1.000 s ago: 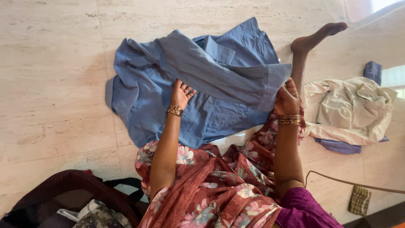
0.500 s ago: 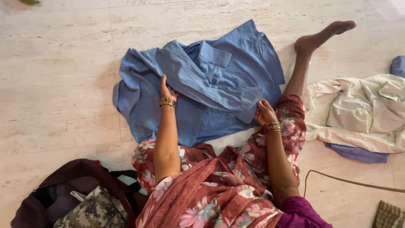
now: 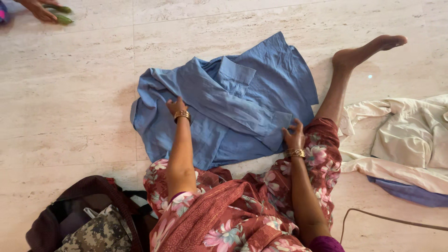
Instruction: The person folds a blue shirt and a white shirt by hand while sitting on the floor and then places them into a bag.
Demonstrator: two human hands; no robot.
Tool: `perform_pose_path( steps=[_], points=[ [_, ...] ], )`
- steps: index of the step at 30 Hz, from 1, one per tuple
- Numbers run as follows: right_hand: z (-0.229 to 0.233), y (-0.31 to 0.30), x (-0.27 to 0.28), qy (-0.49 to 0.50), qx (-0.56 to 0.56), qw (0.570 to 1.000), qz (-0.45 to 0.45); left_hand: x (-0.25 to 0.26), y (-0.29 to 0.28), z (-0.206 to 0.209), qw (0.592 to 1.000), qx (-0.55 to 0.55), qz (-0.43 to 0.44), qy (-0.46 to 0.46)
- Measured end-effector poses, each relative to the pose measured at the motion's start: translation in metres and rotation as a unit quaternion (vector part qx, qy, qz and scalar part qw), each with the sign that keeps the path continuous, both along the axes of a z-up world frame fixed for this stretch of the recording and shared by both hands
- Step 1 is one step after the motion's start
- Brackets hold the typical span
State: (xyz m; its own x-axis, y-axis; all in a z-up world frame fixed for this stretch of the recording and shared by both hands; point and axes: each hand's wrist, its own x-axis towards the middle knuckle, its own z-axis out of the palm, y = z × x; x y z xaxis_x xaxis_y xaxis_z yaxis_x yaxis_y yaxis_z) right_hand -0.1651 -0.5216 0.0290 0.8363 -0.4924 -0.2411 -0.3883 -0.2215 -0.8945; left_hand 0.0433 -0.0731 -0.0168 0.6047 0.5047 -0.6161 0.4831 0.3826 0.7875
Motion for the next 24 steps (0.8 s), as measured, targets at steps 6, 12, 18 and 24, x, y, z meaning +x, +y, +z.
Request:
perform_pose_path(
  steps=[6,12,18,24],
  points=[
    [0.01,0.059,0.026,-0.093,-0.401,0.903,0.121,0.021,-0.047,0.019,0.727,0.643,-0.065,-0.232],
    [-0.007,0.095,0.058,0.009,-0.475,0.846,0.242,0.094,-0.087,0.059,0.681,0.67,-0.225,-0.192],
    [-0.003,0.097,0.061,0.027,-0.466,0.85,0.243,0.163,-0.081,0.011,0.671,0.663,-0.33,-0.025],
    [-0.005,0.097,0.062,0.033,-0.467,0.847,0.252,0.166,-0.076,-0.009,0.793,0.526,-0.144,-0.272]
  ],
)
